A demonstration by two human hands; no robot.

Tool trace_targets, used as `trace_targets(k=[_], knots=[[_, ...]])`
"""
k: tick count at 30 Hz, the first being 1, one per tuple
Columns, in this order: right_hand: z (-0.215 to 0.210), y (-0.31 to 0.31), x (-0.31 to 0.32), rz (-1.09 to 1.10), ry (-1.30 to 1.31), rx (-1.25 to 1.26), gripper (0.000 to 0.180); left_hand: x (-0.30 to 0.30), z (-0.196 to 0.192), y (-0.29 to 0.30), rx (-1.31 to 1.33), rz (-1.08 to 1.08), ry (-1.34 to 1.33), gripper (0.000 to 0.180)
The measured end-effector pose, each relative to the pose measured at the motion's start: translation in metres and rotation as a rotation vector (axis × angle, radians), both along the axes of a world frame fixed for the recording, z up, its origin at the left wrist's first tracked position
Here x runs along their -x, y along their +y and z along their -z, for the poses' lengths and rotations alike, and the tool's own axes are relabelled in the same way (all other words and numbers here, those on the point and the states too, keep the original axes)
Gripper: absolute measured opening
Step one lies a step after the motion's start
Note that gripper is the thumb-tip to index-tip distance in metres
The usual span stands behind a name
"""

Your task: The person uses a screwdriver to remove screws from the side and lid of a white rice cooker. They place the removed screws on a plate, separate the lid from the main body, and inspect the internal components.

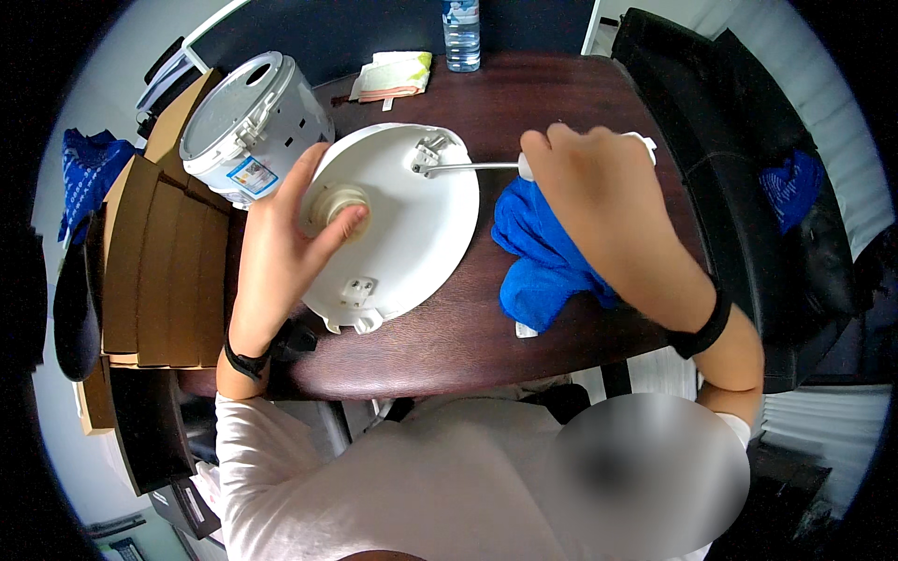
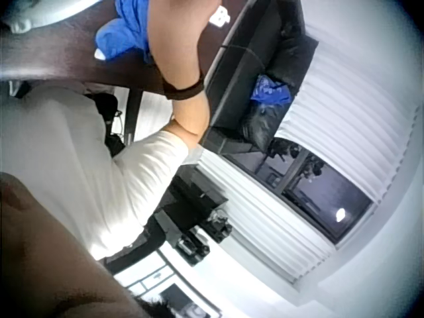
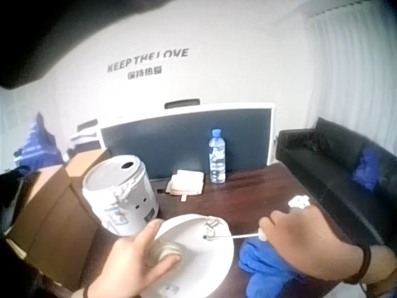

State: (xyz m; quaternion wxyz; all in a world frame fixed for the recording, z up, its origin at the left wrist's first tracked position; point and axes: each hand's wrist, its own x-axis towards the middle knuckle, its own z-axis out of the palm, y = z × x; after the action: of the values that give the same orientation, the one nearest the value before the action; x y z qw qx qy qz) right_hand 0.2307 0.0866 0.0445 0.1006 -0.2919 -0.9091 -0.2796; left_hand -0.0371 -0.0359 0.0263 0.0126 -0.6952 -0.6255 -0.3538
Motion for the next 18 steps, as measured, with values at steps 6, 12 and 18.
trace_targets(k=[6,12,18], knots=[[0.0,0.008,-0.024,-0.147,0.204,0.249,0.019,-0.001,-0.004,-0.002,0.076,-0.024,-0.097,0.056],[0.041,-0.016,-0.026,0.041,0.522,1.339,0.028,0.0,-0.007,0.0,0.122,-0.047,-0.105,0.056],[0.06,-0.02,-0.014,0.128,0.644,1.601,0.03,0.002,-0.001,0.0,0.042,-0.012,-0.071,0.053]])
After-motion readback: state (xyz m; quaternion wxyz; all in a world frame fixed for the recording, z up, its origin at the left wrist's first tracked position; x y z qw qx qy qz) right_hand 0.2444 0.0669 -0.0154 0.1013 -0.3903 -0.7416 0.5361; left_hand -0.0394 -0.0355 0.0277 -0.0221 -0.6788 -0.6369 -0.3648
